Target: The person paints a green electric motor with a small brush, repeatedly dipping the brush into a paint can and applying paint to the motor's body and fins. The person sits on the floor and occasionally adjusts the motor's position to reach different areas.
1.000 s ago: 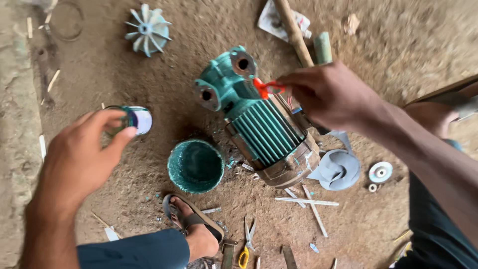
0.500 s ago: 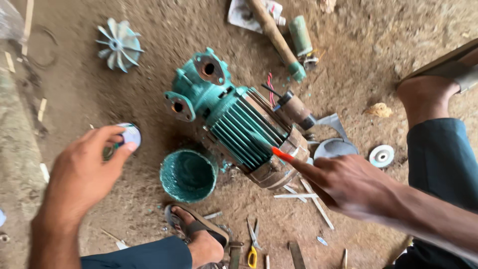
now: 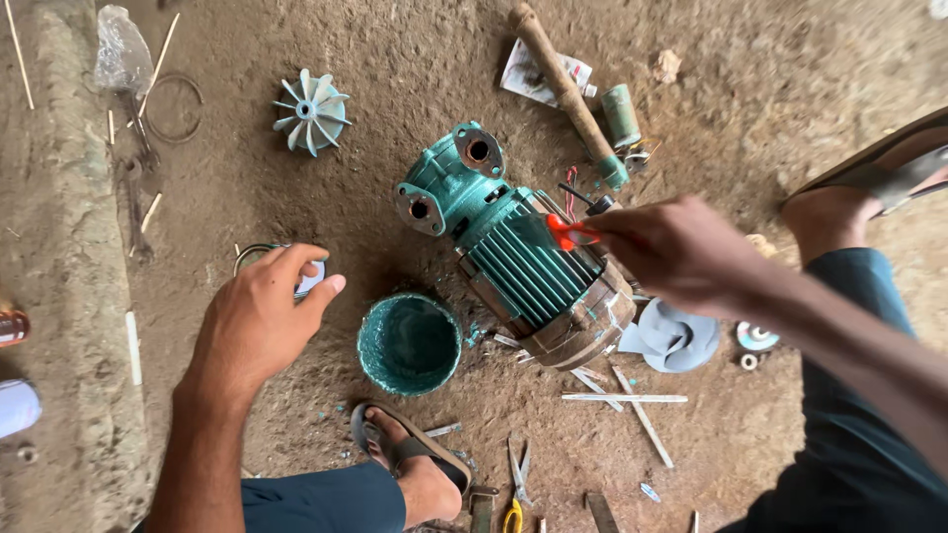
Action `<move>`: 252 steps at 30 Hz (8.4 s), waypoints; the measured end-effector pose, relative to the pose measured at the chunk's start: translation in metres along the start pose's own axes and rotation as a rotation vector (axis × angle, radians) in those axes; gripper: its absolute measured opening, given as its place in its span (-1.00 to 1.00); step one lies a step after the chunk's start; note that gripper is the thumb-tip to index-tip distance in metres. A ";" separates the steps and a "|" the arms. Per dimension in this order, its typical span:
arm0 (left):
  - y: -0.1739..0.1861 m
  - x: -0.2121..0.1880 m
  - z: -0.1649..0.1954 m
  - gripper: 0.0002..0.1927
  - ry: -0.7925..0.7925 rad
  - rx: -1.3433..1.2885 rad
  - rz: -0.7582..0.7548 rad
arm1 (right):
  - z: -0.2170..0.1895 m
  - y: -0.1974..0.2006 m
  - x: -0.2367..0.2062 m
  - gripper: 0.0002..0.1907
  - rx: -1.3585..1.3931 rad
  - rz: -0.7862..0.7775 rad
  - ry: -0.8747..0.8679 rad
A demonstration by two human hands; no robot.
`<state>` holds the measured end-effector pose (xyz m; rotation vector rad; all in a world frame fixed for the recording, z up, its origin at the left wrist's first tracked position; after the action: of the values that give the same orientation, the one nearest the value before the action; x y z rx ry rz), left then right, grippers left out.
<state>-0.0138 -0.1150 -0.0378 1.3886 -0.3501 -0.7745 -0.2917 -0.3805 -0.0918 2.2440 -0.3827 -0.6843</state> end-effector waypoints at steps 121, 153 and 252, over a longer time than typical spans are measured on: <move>0.054 -0.047 -0.087 -0.56 -0.020 -0.378 0.150 | 0.009 -0.058 -0.055 -0.67 -0.329 0.259 -0.394; 0.055 -0.045 -0.087 -0.58 0.001 -0.372 0.165 | -0.027 -0.068 0.002 -0.66 -0.220 0.431 0.166; 0.037 -0.030 -0.045 -0.57 -0.060 -0.321 0.160 | -0.024 -0.039 0.060 -0.67 -0.539 0.209 0.203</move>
<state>0.0045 -0.0615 -0.0039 1.0257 -0.3612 -0.7063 -0.2263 -0.3677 -0.1277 1.7112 -0.2844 -0.3852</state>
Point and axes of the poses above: each hand's wrist, its own x-axis towards the middle knuckle, its own y-axis out of the back of the hand, z = x × y, the point moved 2 cm from there along x, towards the middle knuckle, and after that the axes turned 15 degrees about z, right-handed, at the moved point
